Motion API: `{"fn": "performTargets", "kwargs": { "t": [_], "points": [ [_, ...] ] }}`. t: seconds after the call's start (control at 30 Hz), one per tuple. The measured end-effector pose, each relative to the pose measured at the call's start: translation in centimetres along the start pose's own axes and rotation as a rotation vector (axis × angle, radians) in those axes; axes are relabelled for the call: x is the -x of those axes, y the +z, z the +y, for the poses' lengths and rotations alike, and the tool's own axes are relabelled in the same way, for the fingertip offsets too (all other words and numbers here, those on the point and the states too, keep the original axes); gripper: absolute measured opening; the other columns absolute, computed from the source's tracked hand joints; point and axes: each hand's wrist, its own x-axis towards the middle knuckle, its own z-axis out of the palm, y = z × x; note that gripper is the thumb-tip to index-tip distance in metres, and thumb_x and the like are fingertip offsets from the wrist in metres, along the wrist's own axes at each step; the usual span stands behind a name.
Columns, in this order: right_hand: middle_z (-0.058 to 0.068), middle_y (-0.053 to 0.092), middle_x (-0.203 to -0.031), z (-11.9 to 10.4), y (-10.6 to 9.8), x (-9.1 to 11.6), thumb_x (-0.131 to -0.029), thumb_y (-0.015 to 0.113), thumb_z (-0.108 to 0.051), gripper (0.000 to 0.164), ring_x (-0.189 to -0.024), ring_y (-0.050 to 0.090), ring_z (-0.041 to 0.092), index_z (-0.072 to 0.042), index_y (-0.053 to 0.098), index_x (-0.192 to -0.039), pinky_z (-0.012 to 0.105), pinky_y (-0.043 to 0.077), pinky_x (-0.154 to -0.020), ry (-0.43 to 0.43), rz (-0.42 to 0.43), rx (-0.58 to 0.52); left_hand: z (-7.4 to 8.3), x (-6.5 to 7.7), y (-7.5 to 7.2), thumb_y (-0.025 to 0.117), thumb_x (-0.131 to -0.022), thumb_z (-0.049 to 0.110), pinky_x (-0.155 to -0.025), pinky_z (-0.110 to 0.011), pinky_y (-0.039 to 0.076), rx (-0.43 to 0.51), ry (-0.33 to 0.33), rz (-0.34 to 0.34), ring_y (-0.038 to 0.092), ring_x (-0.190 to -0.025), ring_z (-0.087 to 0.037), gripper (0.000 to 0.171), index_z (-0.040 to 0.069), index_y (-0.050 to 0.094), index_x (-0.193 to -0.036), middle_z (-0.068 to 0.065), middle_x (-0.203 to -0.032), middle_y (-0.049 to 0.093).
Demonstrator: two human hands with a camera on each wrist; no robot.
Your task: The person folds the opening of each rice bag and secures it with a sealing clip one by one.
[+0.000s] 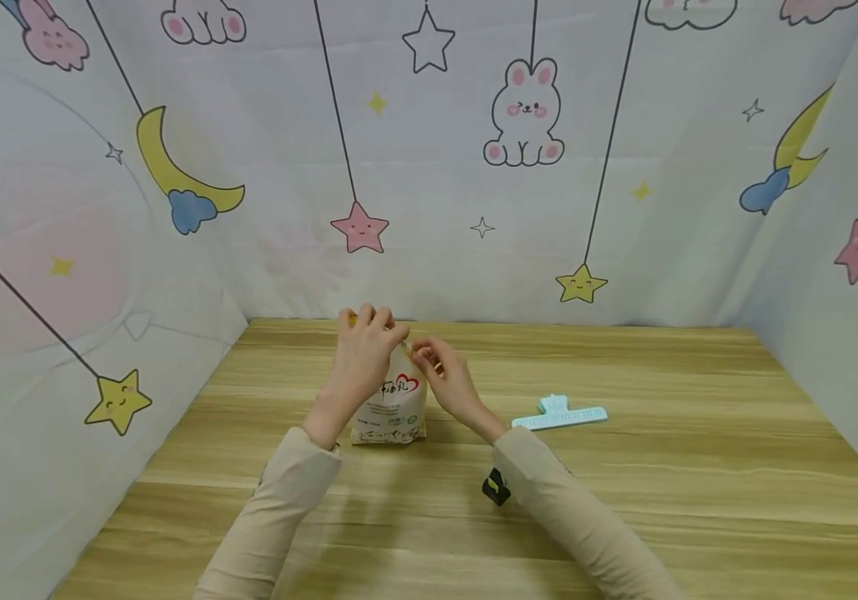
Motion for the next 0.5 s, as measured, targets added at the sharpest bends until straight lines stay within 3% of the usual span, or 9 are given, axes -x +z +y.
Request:
{"fn": "performTargets", "kwargs": {
  "t": [0.07, 0.5],
  "points": [
    [0.009, 0.060, -0.084, 1.17, 0.24, -0.11, -0.090, 0.051, -0.014, 0.014, -0.070, 0.052, 0.013, -0.009, 0.056, -0.102, 0.018, 0.042, -0.058, -0.019, -0.009, 0.017, -0.02, 0.03, -0.08, 0.062, -0.077, 0.000, -0.083, -0.046, 0.035, 0.009, 0.000, -0.005, 0.049, -0.091, -0.024, 0.023, 0.020, 0.064, -0.089, -0.003, -0.091, 0.059],
    [0.011, 0.059, -0.087, 1.42, 0.09, 0.13, -0.090, 0.048, -0.003, 0.020, -0.071, 0.056, 0.018, -0.009, 0.054, -0.108, 0.017, 0.043, -0.057, -0.074, -0.024, 0.055, -0.28, 0.18, -0.16, 0.059, -0.079, -0.002, -0.082, -0.050, 0.034, 0.045, -0.013, 0.026, 0.050, -0.090, -0.024, 0.026, 0.021, 0.065, -0.090, -0.003, -0.091, 0.061]
  ]
}}
